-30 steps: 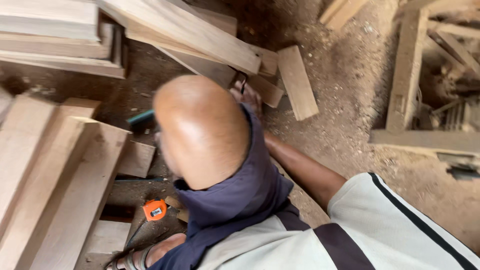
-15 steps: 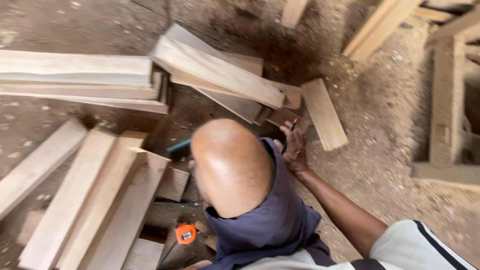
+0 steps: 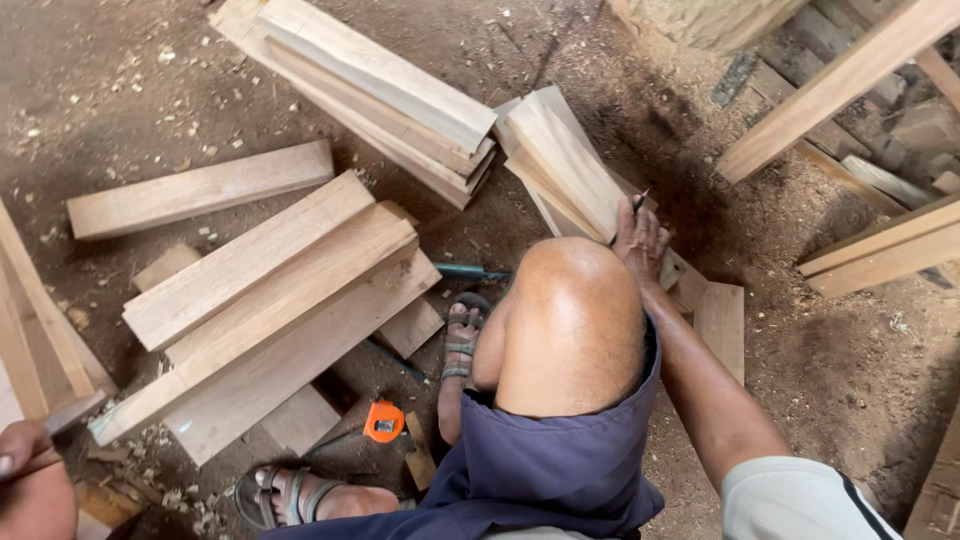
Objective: The person uses a square and a pencil to draw lines on multiple wooden boards. The person aligns the square with the edge of the wood and marks several points on each board.
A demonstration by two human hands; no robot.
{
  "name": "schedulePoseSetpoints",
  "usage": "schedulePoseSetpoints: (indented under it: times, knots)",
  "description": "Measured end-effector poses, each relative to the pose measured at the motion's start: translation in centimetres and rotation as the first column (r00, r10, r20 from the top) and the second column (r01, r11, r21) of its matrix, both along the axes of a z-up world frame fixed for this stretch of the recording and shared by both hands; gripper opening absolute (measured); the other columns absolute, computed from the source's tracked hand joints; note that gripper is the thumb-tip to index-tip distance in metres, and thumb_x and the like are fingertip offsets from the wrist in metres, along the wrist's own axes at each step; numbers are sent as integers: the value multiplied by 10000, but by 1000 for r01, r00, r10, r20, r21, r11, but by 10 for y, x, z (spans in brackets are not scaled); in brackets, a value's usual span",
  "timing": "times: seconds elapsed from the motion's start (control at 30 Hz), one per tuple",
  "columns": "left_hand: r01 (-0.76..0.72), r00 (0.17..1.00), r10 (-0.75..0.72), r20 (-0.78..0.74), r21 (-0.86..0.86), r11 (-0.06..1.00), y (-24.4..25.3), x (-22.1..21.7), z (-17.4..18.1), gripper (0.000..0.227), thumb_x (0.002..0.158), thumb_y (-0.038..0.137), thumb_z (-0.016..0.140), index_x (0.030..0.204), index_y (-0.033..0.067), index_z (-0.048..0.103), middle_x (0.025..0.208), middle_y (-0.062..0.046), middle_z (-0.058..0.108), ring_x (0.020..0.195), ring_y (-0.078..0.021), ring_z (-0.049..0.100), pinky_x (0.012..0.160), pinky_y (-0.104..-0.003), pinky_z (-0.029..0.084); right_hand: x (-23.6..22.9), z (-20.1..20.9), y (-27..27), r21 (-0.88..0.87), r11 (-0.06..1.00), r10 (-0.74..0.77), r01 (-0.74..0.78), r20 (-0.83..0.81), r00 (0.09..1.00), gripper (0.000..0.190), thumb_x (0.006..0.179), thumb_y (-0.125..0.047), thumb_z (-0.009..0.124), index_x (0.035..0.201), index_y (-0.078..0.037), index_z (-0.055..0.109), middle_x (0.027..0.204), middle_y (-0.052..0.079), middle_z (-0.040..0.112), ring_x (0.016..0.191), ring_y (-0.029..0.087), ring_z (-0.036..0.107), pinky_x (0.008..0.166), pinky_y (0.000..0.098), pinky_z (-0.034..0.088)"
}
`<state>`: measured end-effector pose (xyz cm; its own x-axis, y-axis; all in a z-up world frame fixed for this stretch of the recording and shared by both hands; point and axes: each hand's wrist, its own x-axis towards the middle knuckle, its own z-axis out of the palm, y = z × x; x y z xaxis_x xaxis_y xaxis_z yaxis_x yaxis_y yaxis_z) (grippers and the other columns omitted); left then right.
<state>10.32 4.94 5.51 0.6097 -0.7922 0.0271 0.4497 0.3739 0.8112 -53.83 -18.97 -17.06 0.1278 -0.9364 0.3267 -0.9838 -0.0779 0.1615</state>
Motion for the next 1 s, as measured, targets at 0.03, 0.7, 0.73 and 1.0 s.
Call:
schedulePoseSetpoints:
  times: [0.03, 0.7, 0.73, 1.0]
  knots:
    - [3, 1000, -3, -9, -3, 1000, 5, 0, 0, 200, 986, 206, 738, 1110, 83, 641, 925, -62, 552, 797, -162, 563, 723, -316, 490, 1, 1, -1, 61, 998, -10, 8, 36, 999, 586, 997, -178, 514, 1563, -79, 398, 1400, 204, 554, 1269, 333, 516, 975, 520, 424]
    - [141, 980, -146, -133, -45, 989, 37, 8, 17, 274, 933, 259, 843, 1043, 77, 671, 813, 1, 584, 761, -133, 569, 688, -326, 466, 154, 350, -32, 299, 726, 267, -619, 707, 654, 639, 751, -236, 732, 1354, -32, 679, 1220, 78, 673, 1095, 203, 608, 916, 368, 483]
    - [107, 990, -105, -91, 21, 994, 34, 3, 18, 291, 905, 234, 834, 1089, 67, 683, 842, -32, 625, 747, -131, 594, 675, -311, 494, 168, 364, -33, 346, 721, 265, -600, 662, 701, 610, 746, -252, 740, 1319, -48, 684, 1133, 72, 676, 1006, 203, 618, 842, 368, 494]
    - [64, 996, -58, -63, 95, 993, 44, -12, 4, 605, 885, 173, 764, 1435, 42, 548, 1181, -89, 709, 793, -87, 623, 647, -223, 521, 277, 335, 12, 341, 384, 673, -858, 533, 513, 625, 773, -347, 813, 1281, -39, 621, 1032, 105, 626, 923, 214, 606, 795, 364, 487]
